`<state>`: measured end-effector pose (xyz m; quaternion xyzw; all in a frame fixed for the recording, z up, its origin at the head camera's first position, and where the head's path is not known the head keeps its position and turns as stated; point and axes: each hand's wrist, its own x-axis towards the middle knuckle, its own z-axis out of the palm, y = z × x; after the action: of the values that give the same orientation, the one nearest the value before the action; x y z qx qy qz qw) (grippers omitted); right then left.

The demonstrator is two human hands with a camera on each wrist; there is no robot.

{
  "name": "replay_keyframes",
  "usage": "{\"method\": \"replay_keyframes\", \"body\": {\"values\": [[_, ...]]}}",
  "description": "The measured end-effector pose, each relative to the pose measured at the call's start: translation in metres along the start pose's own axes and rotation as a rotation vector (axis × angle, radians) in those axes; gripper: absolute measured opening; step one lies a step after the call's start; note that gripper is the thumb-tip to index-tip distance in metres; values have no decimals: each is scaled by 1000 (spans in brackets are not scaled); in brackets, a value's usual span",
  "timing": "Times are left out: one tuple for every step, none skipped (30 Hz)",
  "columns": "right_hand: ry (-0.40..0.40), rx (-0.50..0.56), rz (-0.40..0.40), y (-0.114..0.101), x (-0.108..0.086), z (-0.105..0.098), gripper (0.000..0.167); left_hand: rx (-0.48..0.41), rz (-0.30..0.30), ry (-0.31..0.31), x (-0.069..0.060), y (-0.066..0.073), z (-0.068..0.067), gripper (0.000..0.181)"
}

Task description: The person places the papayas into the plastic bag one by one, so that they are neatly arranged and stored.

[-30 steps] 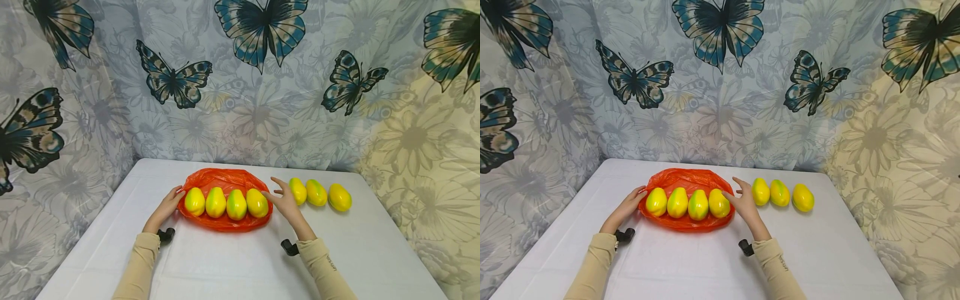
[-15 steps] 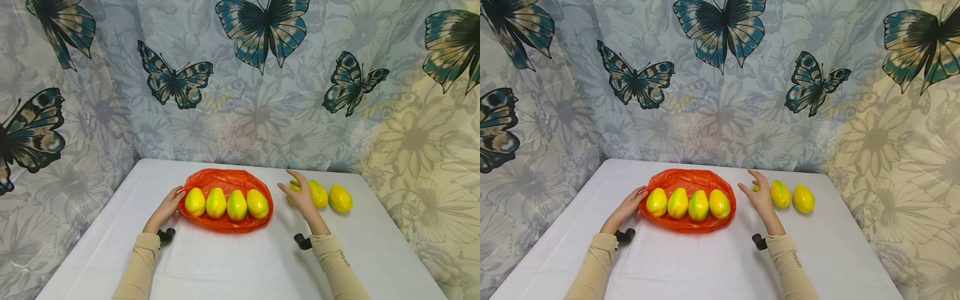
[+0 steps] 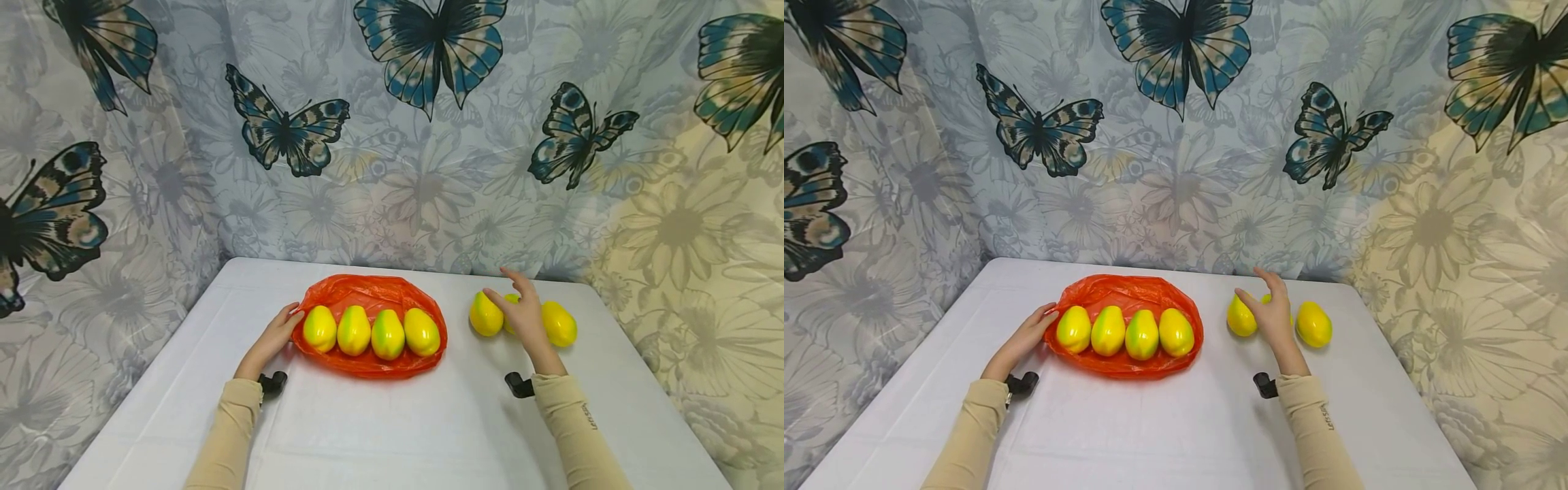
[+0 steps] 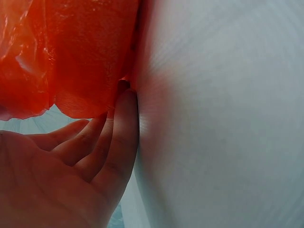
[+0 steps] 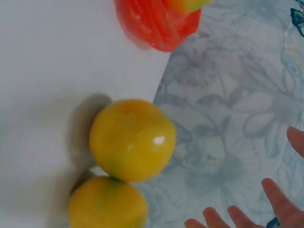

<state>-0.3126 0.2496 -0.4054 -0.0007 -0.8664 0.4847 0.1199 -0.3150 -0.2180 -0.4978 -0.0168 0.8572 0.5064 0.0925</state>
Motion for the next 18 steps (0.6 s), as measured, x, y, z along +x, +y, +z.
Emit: {"method": "replay_keyframes", "body": {"values": [[9, 4, 5, 0, 0, -3, 67, -1, -4, 1, 0, 0, 0, 67], [19, 9, 9, 1, 1, -6, 67, -2, -6, 2, 0, 0, 0, 67], [29, 12, 17, 2, 2, -8, 68, -3, -9, 2, 0, 0, 0, 67], [37, 11, 23, 3, 2, -11, 68, -1, -7, 1, 0, 0, 1, 67], [40, 13, 30, 4, 2, -14, 69, 2, -5, -1, 0, 0, 1, 67], [42, 16, 39, 5, 2, -17, 69, 2, -5, -1, 0, 0, 1, 67], [47, 15, 42, 7, 3, -20, 69, -1, -7, 0, 0, 0, 0, 66], [50, 13, 45, 9, 3, -22, 70, -2, -5, -1, 0, 0, 0, 66], [51, 10, 47, 11, 4, -25, 70, -2, -3, -1, 0, 0, 0, 66], [52, 9, 44, 13, 4, -28, 71, -1, 0, -1, 0, 0, 0, 66], [56, 13, 41, 15, 5, -30, 71, -3, 0, 1, 0, 0, 0, 66], [63, 13, 40, 17, 5, -32, 71, -5, 0, 2, 0, -1, 0, 66], [70, 6, 39, 20, 6, -34, 71, -2, 0, 3, 0, -1, -1, 66], [75, 0, 45, 23, 6, -36, 72, -1, 1, 4, 0, -1, -1, 66], [76, -2, 52, 25, 6, -38, 72, 2, 2, 5, 0, -1, 0, 66], [80, -8, 63, 28, 6, -40, 73, 3, 1, 5, 0, -1, 0, 66], [82, -13, 78, 31, 6, -42, 74, 5, 0, 4, 0, -1, 0, 66], [83, -17, 98, 34, 6, -43, 74, 5, -2, 2, 0, -1, 0, 66]]}}
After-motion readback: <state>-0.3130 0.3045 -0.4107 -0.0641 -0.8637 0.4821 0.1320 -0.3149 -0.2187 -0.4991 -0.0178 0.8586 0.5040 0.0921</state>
